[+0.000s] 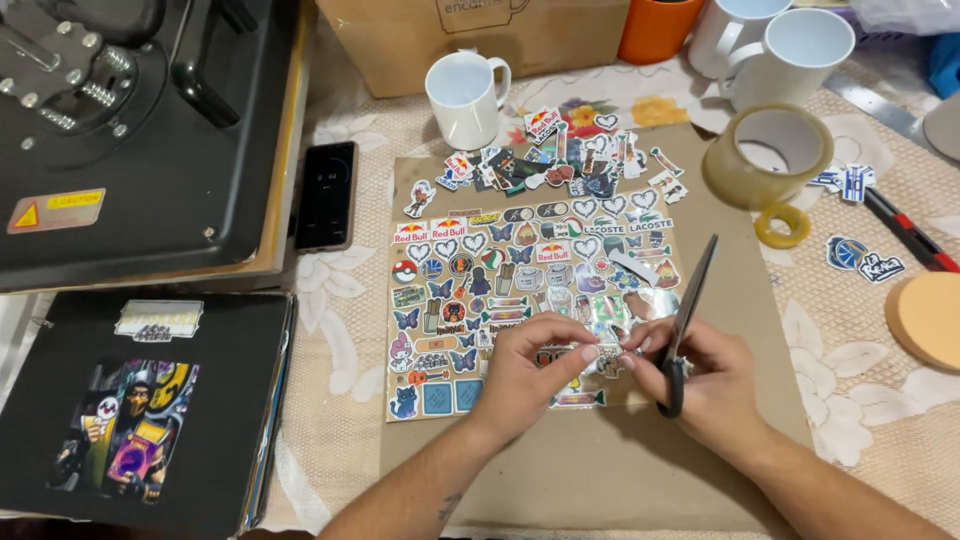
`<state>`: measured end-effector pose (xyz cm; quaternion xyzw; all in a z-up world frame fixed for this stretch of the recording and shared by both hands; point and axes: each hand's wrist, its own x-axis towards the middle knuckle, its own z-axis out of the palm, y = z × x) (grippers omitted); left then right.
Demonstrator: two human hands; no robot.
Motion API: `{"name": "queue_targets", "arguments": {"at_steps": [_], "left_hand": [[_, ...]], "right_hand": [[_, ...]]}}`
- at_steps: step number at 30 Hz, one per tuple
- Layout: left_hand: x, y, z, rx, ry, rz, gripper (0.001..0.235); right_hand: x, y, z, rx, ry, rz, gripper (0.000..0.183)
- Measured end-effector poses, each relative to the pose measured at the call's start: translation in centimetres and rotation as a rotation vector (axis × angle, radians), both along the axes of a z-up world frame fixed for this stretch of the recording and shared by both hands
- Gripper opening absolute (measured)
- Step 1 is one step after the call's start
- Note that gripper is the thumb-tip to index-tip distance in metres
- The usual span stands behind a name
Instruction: Organizing and cutting stickers on a workspace
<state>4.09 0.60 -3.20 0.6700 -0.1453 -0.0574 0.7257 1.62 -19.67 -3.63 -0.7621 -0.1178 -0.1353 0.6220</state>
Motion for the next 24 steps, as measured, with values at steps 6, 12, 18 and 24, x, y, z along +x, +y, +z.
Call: {"name": "queue_targets", "arguments": {"at_steps": [6,12,18,24], "left_hand": [[-0.4,0.0,0.2,0.025,-0.048,-0.004,0.007],[-0.5,0.0,-0.2,0.111,-0.122,0.023,0.014],[-0.5,0.0,-0.3,0.053,-0.069,0.105,0.049],[-0.4,-0.1,-0.8,0.050,-0.171,0.070,0.012]], "right_hand": [[0.1,-0.4,-0.9,0.026,0.051,0.003,0.019],[-0.1,-0.1,-0.6,0.027,0.060,-0.021,0.020],[-0.4,0.4,0.4,0.034,0.047,-0.051,0.021],[-0.5,0.0,-0.3,0.041,0.080,-0.012,0.020]]}}
